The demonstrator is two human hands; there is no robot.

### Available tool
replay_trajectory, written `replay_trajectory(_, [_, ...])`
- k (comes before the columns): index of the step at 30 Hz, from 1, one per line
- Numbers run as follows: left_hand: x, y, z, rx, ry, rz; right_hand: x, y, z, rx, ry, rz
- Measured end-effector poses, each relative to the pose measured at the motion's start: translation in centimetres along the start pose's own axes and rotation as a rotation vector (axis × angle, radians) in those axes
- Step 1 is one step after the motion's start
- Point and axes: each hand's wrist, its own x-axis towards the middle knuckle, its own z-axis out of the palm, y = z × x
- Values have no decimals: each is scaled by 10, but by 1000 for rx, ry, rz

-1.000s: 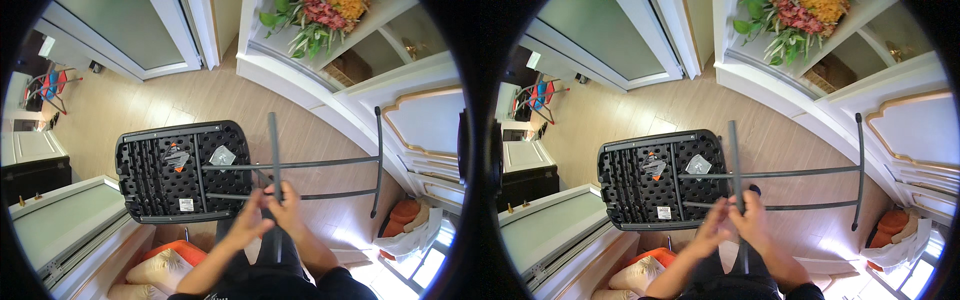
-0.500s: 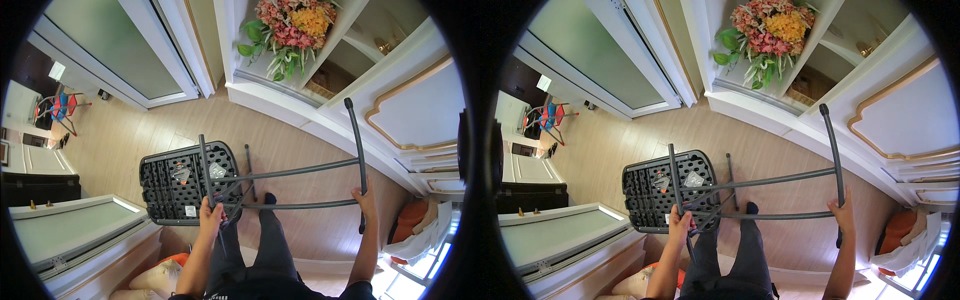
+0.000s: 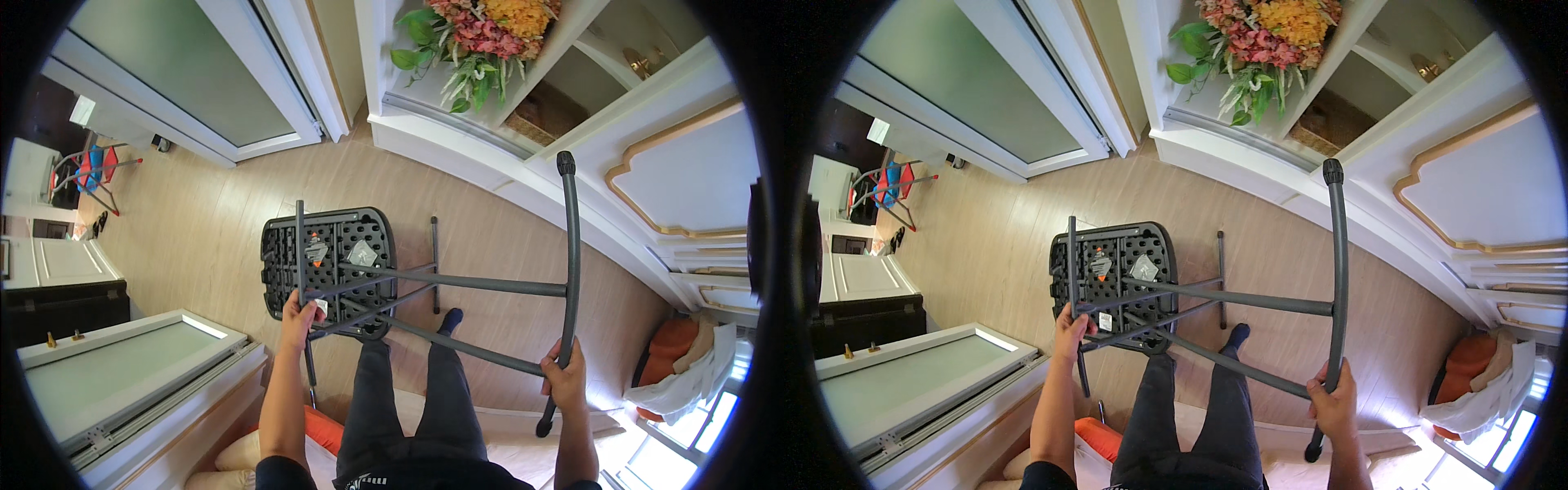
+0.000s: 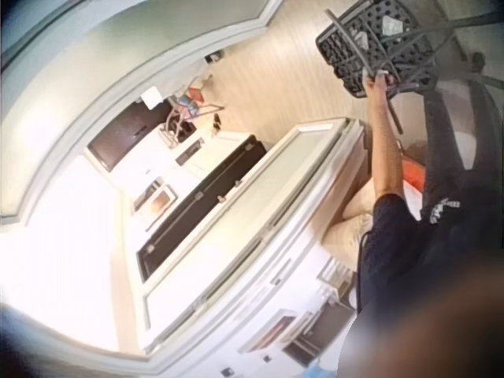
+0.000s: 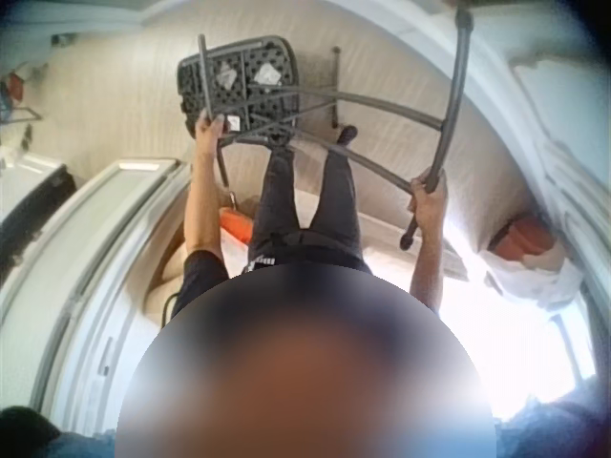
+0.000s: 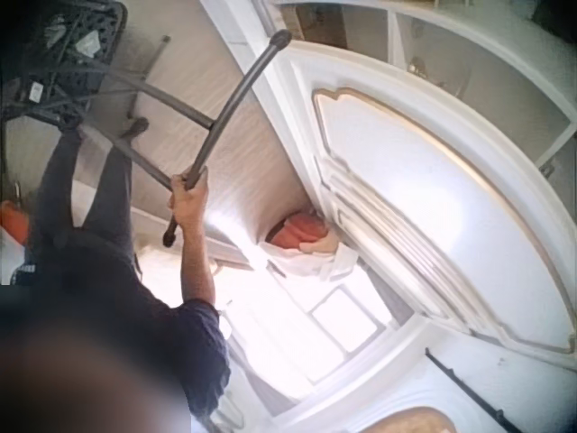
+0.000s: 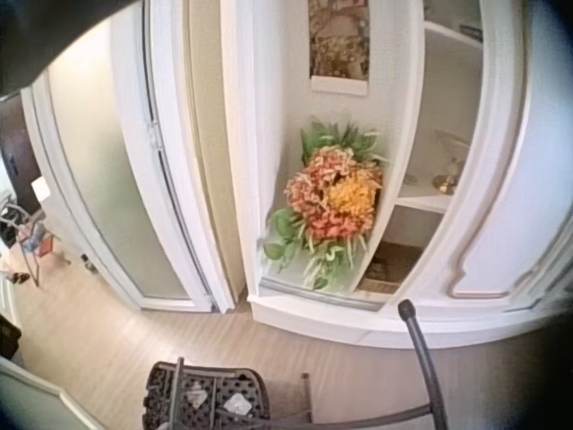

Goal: The person wipes a black stool with a cloth, then flips it over to attach the metal legs. They repeatedly insert and remove the legs, adjusting the fit before finally securing them and placing the stool upright.

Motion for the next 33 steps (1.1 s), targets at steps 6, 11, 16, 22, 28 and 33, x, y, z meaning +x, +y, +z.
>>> replay_trajectory(6, [53, -34, -67, -67, -72, -102, -16, -3, 72, 46, -4, -47])
replay_trajectory(11, [72, -34, -82, -99, -89, -203, -3, 34, 87, 27, -25, -271])
replay_trajectory(16, [108, -83, -126, -192, -77, -245, 32, 64, 107, 243, -54, -172])
replay_trajectory(22, [155, -142, -150, -227, 144, -369, 73, 108, 128, 263, -46, -148])
replay_trajectory(28, [185, -209, -180, -163, 139, -513, 91, 142, 146, 296, -33, -24])
replay_trajectory(33, [202, -277, -182, 121, 251, -458, 87, 180, 189, 371, 8, 7])
